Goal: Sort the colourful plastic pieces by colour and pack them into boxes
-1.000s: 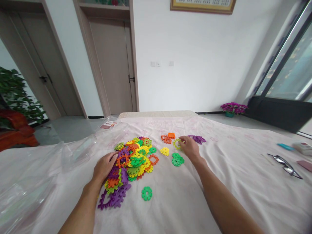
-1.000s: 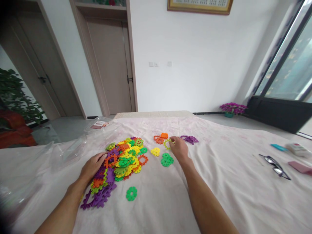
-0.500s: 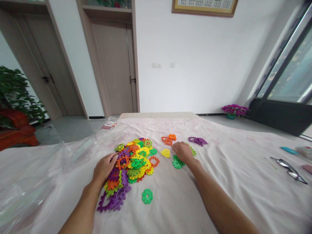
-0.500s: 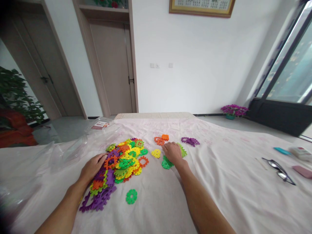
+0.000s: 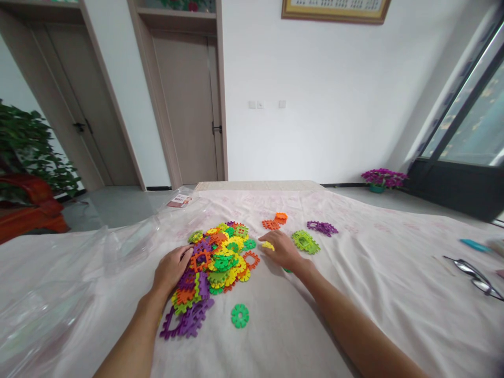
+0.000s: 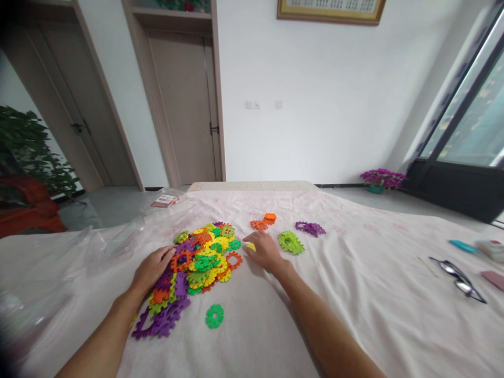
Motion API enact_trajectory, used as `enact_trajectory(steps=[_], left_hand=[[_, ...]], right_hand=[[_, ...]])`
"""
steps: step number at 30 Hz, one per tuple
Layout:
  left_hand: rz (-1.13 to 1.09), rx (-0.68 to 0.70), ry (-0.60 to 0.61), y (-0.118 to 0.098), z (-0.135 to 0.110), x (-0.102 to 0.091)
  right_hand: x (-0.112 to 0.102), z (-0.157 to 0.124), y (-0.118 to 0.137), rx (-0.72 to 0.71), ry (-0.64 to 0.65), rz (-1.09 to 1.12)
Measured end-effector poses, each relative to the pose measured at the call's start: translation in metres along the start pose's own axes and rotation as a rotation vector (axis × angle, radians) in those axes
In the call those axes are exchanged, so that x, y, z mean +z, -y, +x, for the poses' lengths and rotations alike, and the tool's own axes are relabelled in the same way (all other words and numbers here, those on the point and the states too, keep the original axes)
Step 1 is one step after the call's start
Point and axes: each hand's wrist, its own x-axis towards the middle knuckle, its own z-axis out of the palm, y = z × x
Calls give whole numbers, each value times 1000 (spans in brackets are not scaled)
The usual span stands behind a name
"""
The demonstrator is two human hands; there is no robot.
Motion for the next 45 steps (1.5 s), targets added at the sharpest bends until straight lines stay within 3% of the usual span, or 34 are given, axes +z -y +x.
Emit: enact_trajectory(steps=[3, 6, 13, 18, 24, 27, 30, 35, 40, 45], left_hand=[[4, -1, 6, -1, -1, -1], [6, 4, 4, -1, -1, -1], [19, 5, 2, 0, 1, 1], [28, 9, -6, 1, 0, 2], [25, 9, -7, 5, 2, 4], [17, 14, -3, 6, 3, 5], [17, 13, -1, 6, 3, 5], [20, 1, -4, 4, 1, 4], [21, 12, -23, 3, 1, 4], [31, 16, -26, 3, 0, 4]], right_hand=[[4, -7, 28, -174, 43, 54], [0, -9, 43, -249, 118, 51], [-17, -6, 34, -212, 169, 5], [-17, -6, 13, 3, 128, 18], [6, 6, -22, 464, -247, 294], [15, 8, -26, 486, -311, 425], [16, 3, -13, 390, -250, 356], [9, -4, 37, 168, -64, 141], [17, -2, 77, 162, 47, 5], [27, 1, 84, 232, 87, 24]])
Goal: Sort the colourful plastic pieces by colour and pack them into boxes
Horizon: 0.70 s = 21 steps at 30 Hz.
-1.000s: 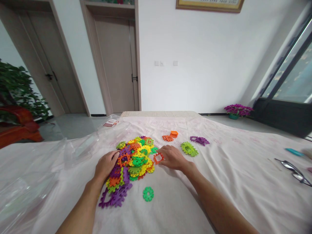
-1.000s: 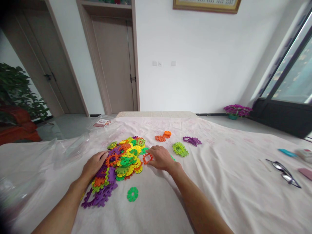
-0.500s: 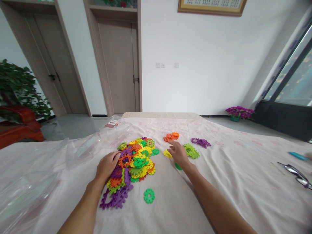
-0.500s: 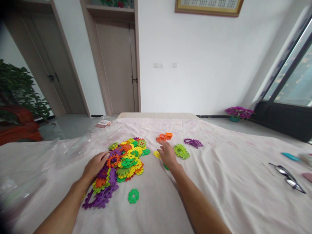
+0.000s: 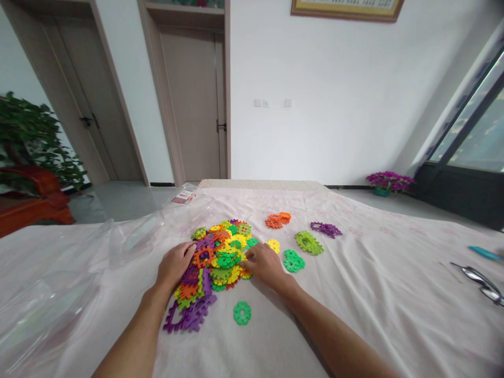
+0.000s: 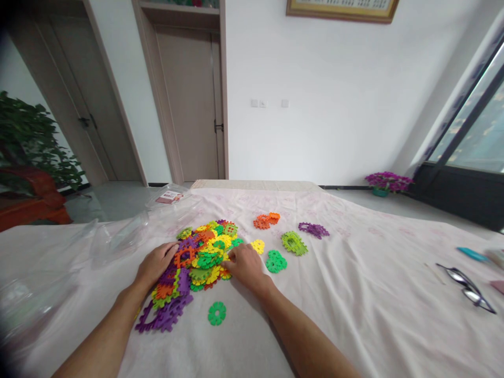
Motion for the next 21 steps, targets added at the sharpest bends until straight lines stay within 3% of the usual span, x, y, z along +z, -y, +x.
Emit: enact_trajectory(steps=[10, 15, 21], left_hand=[[1, 3, 5, -1, 0, -1], [-7, -1, 19, 0, 0, -1], [-27, -13, 21, -1, 0, -1]], right_hand=[[2, 4, -11, 224, 56, 287], [3, 10, -24, 216, -28, 390], [-9, 17, -58, 211, -217, 417]])
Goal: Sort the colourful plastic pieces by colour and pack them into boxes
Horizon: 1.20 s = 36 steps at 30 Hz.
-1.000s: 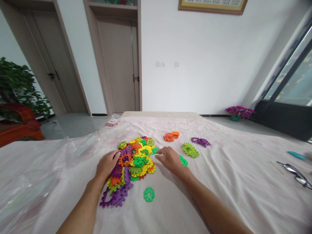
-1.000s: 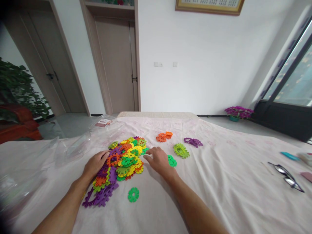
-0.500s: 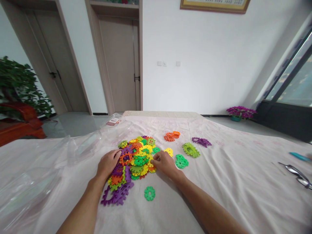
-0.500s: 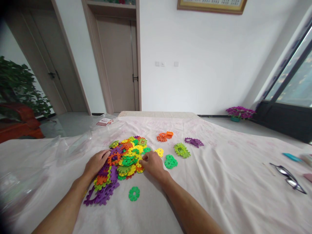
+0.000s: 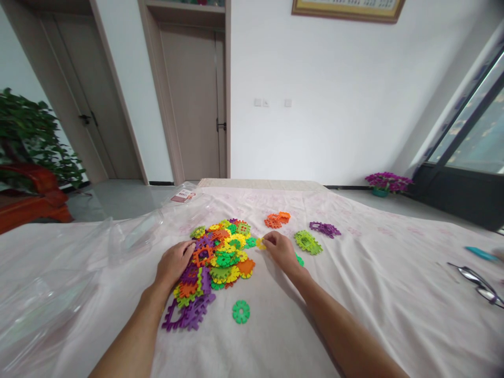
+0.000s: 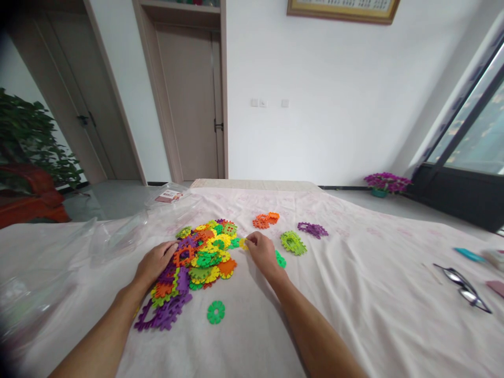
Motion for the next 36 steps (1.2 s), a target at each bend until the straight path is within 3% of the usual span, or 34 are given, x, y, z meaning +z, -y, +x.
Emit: enact_trajectory(steps=[7, 13, 18, 27, 33, 36], left_hand=[[12, 10, -12, 0, 0, 0], [21, 16, -36, 0, 0, 0], [19, 21, -33, 2, 0, 1], [21, 15, -8, 2, -1, 1], [25, 14, -6, 2, 0, 1], [20, 13, -9, 2, 0, 1]], right_hand=[[-13, 9, -18, 2, -154, -119], [-6, -13, 11, -222, 92, -186], [-1, -33, 36, -262, 246, -364], [6, -31, 31, -71, 317, -320], [-3, -13, 17, -20, 237, -60], [-12, -1, 3, 97, 177, 127]])
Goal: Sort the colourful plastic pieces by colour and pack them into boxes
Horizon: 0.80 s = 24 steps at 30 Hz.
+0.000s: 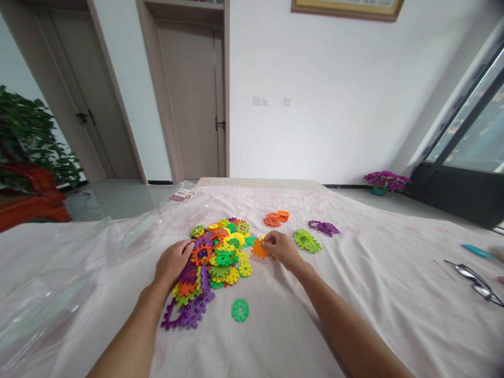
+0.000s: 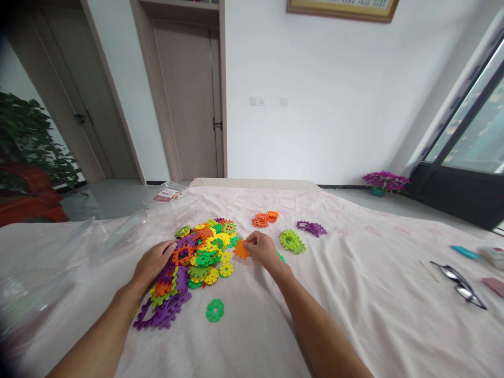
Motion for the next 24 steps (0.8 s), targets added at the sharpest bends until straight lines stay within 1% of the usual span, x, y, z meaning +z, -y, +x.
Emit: enact_trajectory(steps=[3, 5, 6, 8, 11, 13, 14, 16, 18, 21, 24], left_hand=[[-1, -4, -5, 0, 0, 0], [4, -7, -7, 0, 0, 0], [7, -7, -6, 1, 1, 1], [7, -4, -4, 1, 1, 1], [-2, -3, -6, 2, 1, 2], [-5, -2, -6, 1, 1, 1], [-5, -1, -7, 1, 1, 1], [-2, 4, -8, 0, 1, 1], [1, 2, -9, 0, 1, 0], [-2, 1, -3, 0, 1, 0], [-5, -2, 0, -1, 0, 0]], right_hand=[[-10, 12, -13, 73, -82, 243], [-14, 19, -20, 71, -175, 372], [-16, 22, -23, 63, -225, 401], [-16, 25, -26, 37, -300, 366], [-10, 22, -28, -16, -356, 164], [-3, 17, -24, -114, -334, -16], [1, 13, -22, -182, -300, -112], [8, 5, -13, -321, -190, -291], [15, -2, -4, -405, -85, -435], [27, -6, 7, -441, 7, -608], [37, -1, 13, -427, 46, -736]])
